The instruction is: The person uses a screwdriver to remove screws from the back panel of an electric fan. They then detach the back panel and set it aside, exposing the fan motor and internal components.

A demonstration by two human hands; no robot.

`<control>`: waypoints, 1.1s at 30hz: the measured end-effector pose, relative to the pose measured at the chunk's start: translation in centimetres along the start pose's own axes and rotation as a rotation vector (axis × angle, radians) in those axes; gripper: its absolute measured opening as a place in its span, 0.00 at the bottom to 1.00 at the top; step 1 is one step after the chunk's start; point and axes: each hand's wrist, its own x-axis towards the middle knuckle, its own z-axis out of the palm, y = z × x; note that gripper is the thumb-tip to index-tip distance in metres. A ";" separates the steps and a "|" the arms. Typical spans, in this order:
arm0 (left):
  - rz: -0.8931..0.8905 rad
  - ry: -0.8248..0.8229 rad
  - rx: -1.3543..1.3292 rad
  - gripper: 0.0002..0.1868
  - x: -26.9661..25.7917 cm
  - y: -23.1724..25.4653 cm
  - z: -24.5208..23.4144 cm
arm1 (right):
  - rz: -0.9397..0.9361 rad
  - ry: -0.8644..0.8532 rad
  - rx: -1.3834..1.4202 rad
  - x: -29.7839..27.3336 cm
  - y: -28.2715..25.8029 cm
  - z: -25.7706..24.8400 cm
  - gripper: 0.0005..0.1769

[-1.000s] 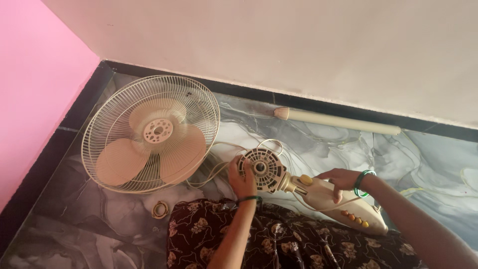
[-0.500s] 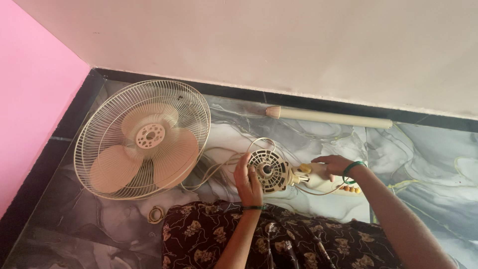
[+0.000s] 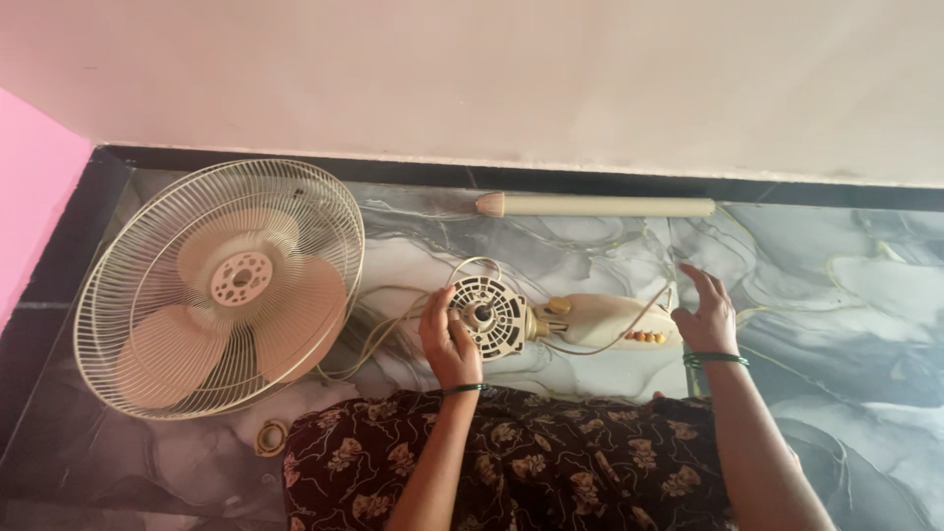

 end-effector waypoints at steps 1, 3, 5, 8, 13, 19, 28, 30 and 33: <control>0.001 0.001 -0.005 0.17 0.1 0.0 0.0 | 0.036 -0.105 -0.120 0.2 0.9 -0.1 0.48; 0.009 0.006 -0.013 0.17 0.2 0.1 -0.1 | 0.008 -0.290 -0.217 0.4 1.8 0.2 0.56; 0.023 0.013 -0.022 0.18 0.2 0.2 -0.1 | -0.121 -0.450 -0.173 0.6 1.6 1.0 0.66; 0.001 -0.008 -0.056 0.18 -0.2 0.4 -0.4 | -0.217 -0.404 -0.147 0.6 -0.3 1.8 0.67; 0.017 0.014 -0.038 0.18 -0.2 0.6 -0.5 | -0.064 -0.501 -0.310 0.3 -3.4 0.8 0.58; 0.034 0.004 -0.032 0.18 -0.3 0.4 -0.5 | -0.142 -0.656 -0.243 1.5 -2.1 0.1 0.63; 0.041 0.023 -0.041 0.17 -0.1 0.4 -0.3 | -0.187 -0.709 -0.354 1.8 -2.0 -1.6 0.66; 0.043 0.020 -0.049 0.17 -0.1 0.4 -0.4 | -0.164 -0.719 -0.386 1.6 -2.1 -1.6 0.65; 0.042 0.015 -0.047 0.17 0.0 0.6 -0.4 | -0.184 -0.710 -0.361 1.6 -2.0 -1.3 0.65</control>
